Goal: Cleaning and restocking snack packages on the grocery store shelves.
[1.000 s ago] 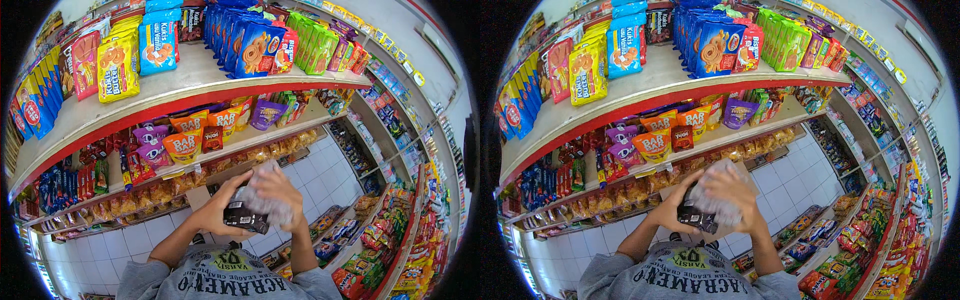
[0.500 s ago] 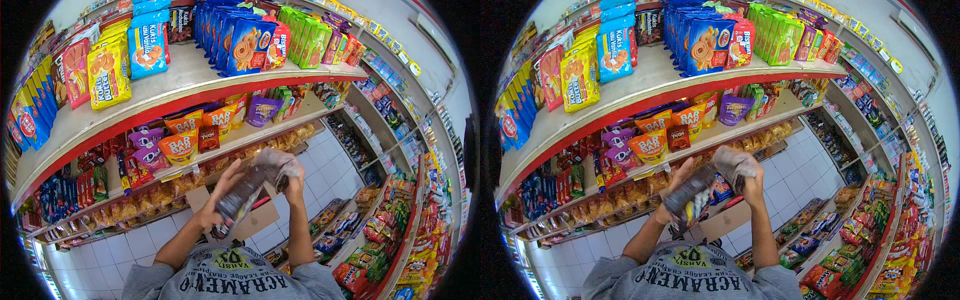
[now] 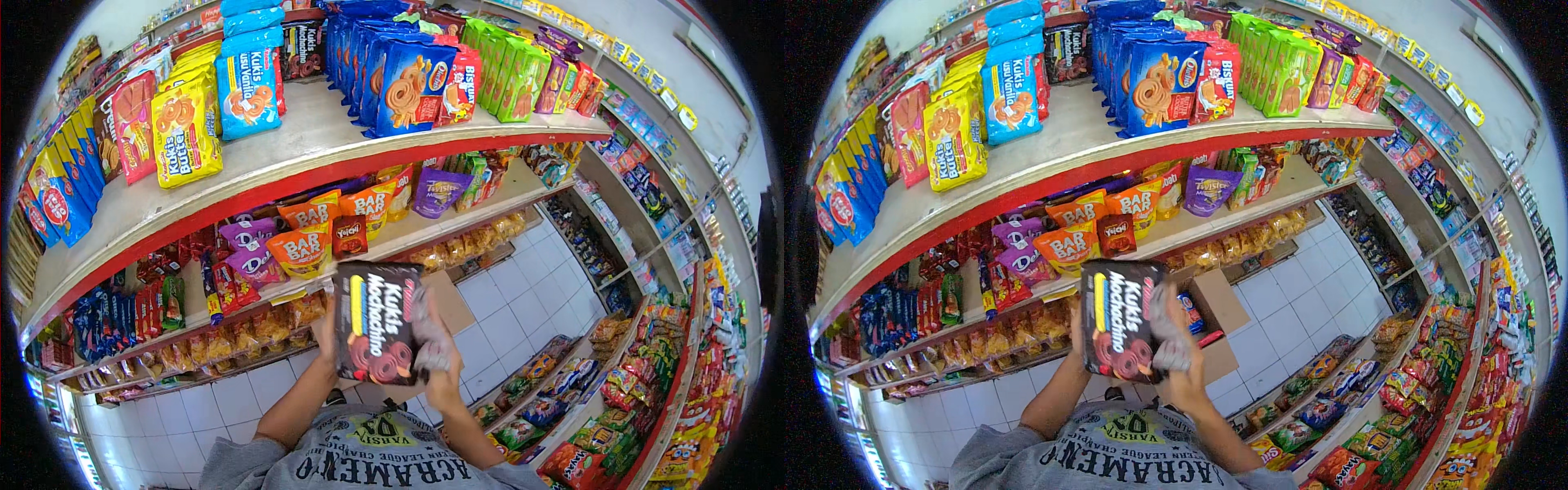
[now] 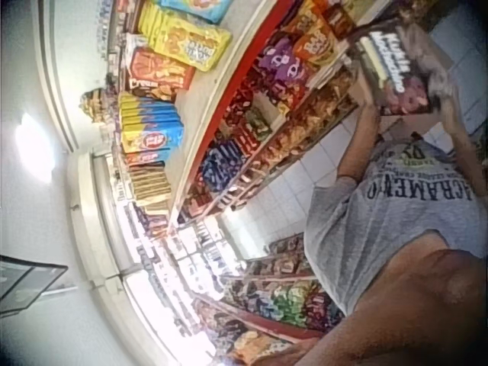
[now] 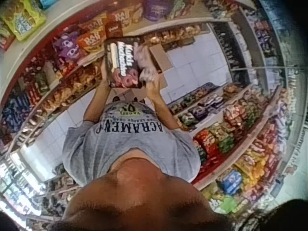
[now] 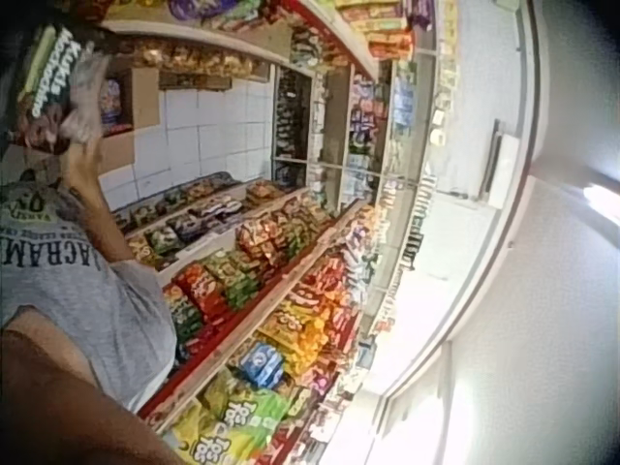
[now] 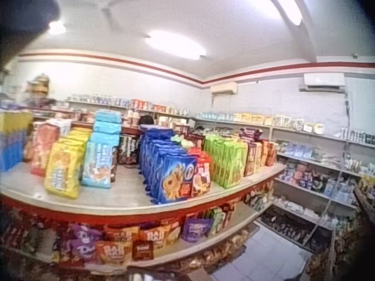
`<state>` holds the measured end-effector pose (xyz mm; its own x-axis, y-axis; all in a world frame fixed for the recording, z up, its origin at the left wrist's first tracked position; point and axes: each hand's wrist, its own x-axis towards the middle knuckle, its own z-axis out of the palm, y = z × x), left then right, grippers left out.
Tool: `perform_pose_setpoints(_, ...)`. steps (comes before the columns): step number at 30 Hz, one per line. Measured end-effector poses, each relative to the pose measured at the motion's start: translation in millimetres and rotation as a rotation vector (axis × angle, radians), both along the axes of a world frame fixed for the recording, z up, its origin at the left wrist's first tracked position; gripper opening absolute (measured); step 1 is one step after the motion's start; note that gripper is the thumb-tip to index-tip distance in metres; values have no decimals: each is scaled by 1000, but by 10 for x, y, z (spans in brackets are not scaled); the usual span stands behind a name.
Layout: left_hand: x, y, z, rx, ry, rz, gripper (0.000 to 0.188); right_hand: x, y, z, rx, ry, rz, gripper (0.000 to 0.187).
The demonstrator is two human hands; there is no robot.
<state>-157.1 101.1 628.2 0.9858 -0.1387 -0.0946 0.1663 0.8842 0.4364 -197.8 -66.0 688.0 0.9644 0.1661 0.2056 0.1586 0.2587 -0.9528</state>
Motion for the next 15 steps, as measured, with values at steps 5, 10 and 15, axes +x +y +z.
perform_pose_setpoints(5,-13,-178,55,-141,6,-3,59,376,-106,-52,-44,-100,-87,33)
perform_pose_setpoints(10,178,-19,331,-253,-239,-16,77,48,-535,-90,-204,-15,229,35)
perform_pose_setpoints(15,176,-154,612,-231,-269,124,80,-22,-436,-242,162,265,-529,38)
